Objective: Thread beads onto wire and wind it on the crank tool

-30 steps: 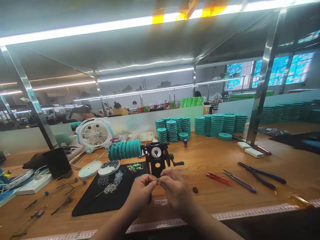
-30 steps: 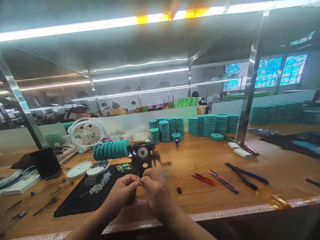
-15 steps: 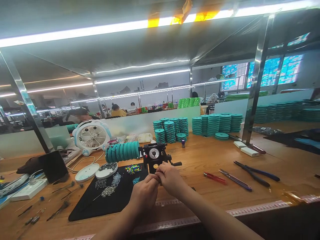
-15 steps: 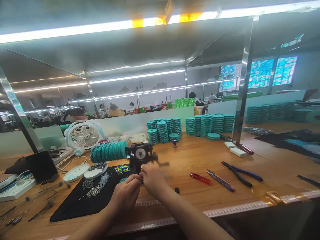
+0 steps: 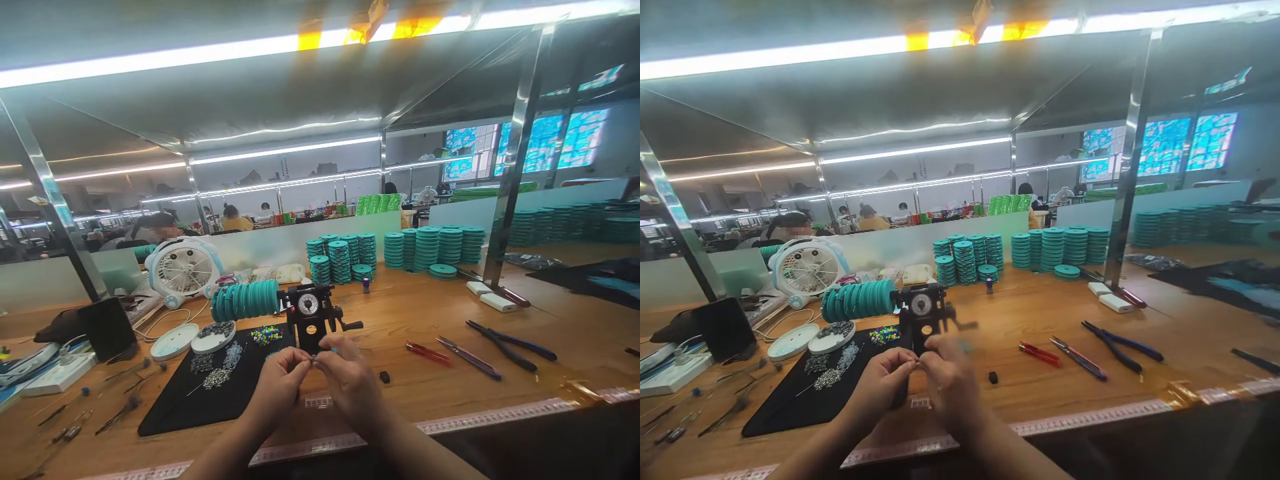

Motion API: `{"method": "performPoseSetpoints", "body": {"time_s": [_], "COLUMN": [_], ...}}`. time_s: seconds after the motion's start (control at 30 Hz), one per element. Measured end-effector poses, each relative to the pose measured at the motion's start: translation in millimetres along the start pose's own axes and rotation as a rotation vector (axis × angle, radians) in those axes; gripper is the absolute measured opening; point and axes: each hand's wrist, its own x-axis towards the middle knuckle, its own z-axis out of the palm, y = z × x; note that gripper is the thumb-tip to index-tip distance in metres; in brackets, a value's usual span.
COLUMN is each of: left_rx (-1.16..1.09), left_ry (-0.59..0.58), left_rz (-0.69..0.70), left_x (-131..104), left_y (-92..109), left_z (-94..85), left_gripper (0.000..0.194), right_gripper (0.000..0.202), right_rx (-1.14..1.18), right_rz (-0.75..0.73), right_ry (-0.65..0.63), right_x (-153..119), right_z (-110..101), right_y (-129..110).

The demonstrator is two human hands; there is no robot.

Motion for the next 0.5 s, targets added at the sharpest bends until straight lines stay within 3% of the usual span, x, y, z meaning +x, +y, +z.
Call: {"method": "performPoseSetpoints", "body": {"time_s": [0.17,0.27,0.4,0.5], "left_rx": [0.447,0.617,0.623,0.305], "left_ry": [-0.042,-0.029,-0.078,-0.085], "left_rz": [0.401,0.531,0.523,0.311], "left_x": [-1,-1,0,2], "left_y": [0,-5,-3,0], "left_z": [1.0,1.9,2.7,2.1], "left_gripper": [0.015,0.02,0.021,0.014], "right_gripper": [0.022,0.023,0.027,0.024], "right_rx": [-0.021,-0.055,-0.072,-0.079], "right_rz": [0.125,0.191,0.218,0.203], "right_ry": [-0.077,-0.066,-0.085,-0.076], "right_x": [29,40,44,38], "right_z": [2,8,10,3], "right_y": [9,17,20,13]}}
